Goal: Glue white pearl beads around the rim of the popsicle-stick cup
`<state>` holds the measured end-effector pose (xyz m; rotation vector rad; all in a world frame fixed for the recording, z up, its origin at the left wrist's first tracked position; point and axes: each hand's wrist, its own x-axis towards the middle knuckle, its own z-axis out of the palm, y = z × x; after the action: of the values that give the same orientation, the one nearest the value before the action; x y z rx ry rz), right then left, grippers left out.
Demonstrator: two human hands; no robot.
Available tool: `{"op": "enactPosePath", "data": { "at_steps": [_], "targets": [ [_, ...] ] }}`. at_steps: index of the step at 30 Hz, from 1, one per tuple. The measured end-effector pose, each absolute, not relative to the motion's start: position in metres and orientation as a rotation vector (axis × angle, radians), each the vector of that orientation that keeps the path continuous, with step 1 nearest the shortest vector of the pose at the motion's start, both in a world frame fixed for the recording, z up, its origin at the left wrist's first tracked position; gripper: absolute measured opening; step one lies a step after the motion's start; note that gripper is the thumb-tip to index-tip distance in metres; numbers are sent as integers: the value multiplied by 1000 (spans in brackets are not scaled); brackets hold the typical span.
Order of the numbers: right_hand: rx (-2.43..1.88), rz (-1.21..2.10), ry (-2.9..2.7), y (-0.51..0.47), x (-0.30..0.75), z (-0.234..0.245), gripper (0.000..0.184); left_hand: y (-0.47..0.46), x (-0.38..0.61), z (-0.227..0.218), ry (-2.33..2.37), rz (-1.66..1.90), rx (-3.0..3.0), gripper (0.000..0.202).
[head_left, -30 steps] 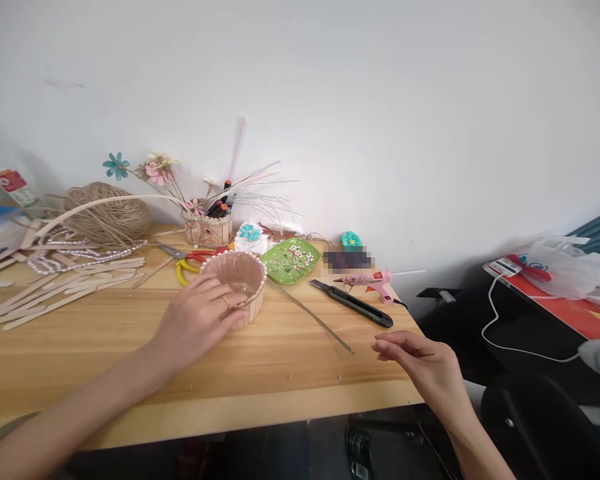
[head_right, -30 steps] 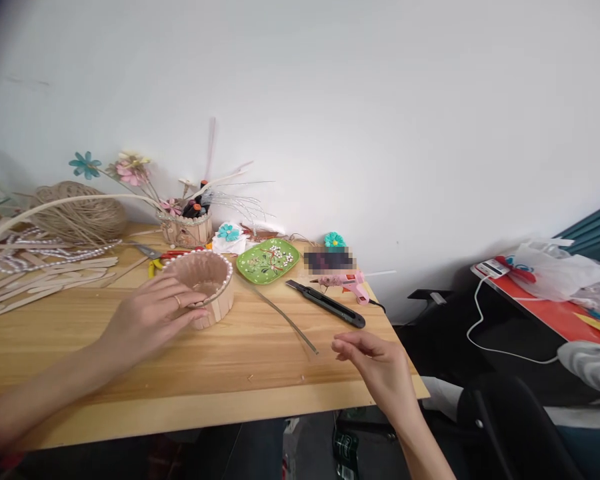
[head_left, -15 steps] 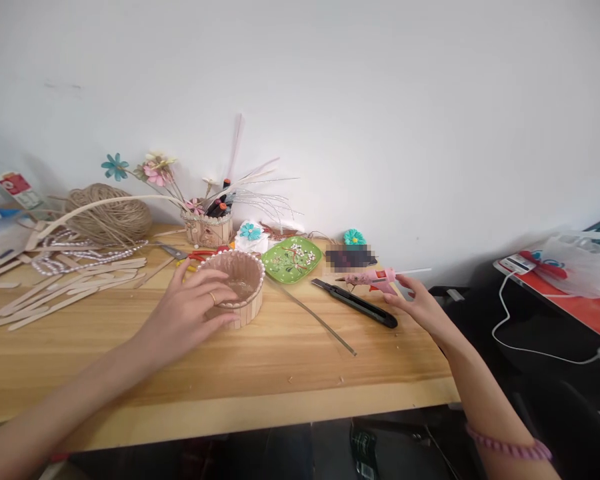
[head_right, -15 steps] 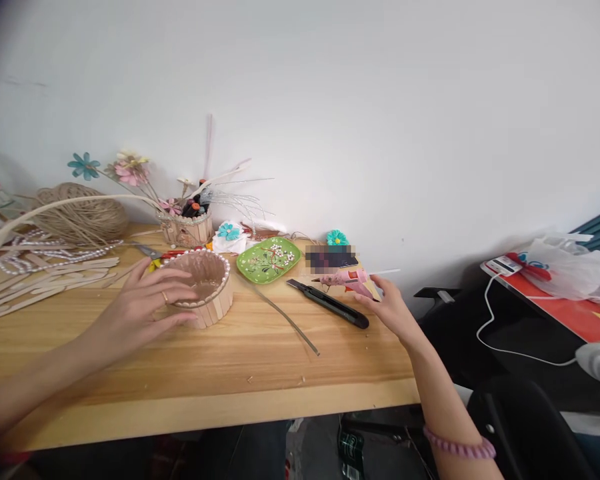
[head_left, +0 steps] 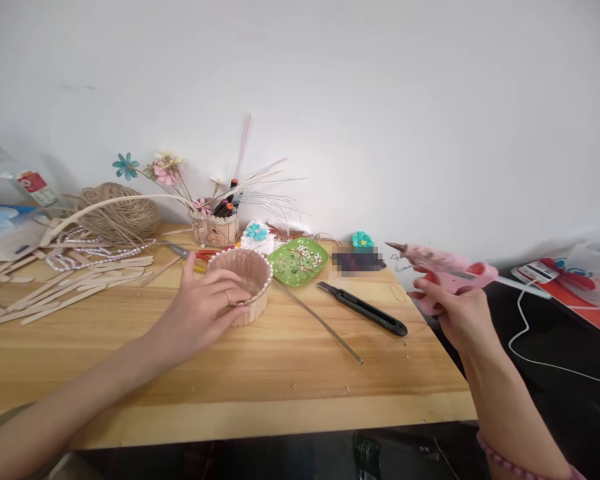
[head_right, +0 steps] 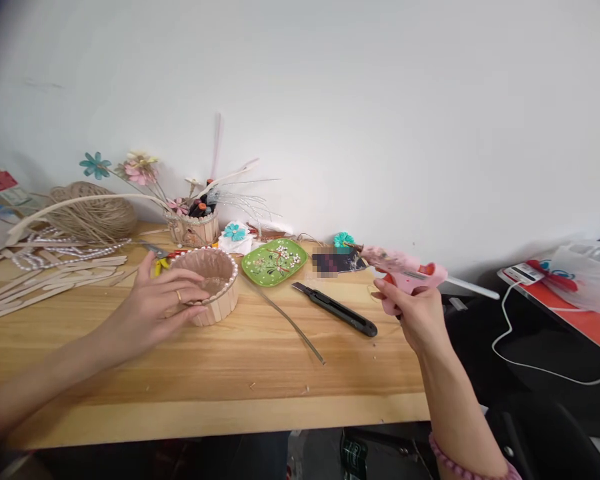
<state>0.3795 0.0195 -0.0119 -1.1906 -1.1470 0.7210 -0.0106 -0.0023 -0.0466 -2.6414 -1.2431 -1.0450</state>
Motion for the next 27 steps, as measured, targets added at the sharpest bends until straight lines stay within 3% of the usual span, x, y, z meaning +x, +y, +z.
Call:
{"op": "enactPosePath", "data": {
  "at_steps": [4, 8, 13, 18, 20, 24, 27],
  "targets": [
    [-1054, 1006, -900, -3, 354, 5, 31, 4, -22, -30, -1347, -998, -2668, 20],
    [-803, 1113, -832, -3, 325, 10, 27, 30, -12, 18, -1621, -1038, -2644, 25],
    [-663, 1146, -794, 26, 299, -12, 23, 107, 31, 54, -1537, -351, -3014, 14],
    [-803, 1130, -742, 40, 293, -29, 26, 176, 79, 31, -1262, 3, -3112, 17],
    [-829, 1110, -695, 40, 295, -31, 28, 191, 95, 15, -1180, 100, -3113, 8],
    [-862, 1086, -589, 38, 301, -31, 30, 210, 115, -12, -1111, 226, -3090, 27],
    [-890, 1084, -552, 39, 303, -30, 30, 221, 122, -26, -1121, 277, -3068, 30]
  ]
}}
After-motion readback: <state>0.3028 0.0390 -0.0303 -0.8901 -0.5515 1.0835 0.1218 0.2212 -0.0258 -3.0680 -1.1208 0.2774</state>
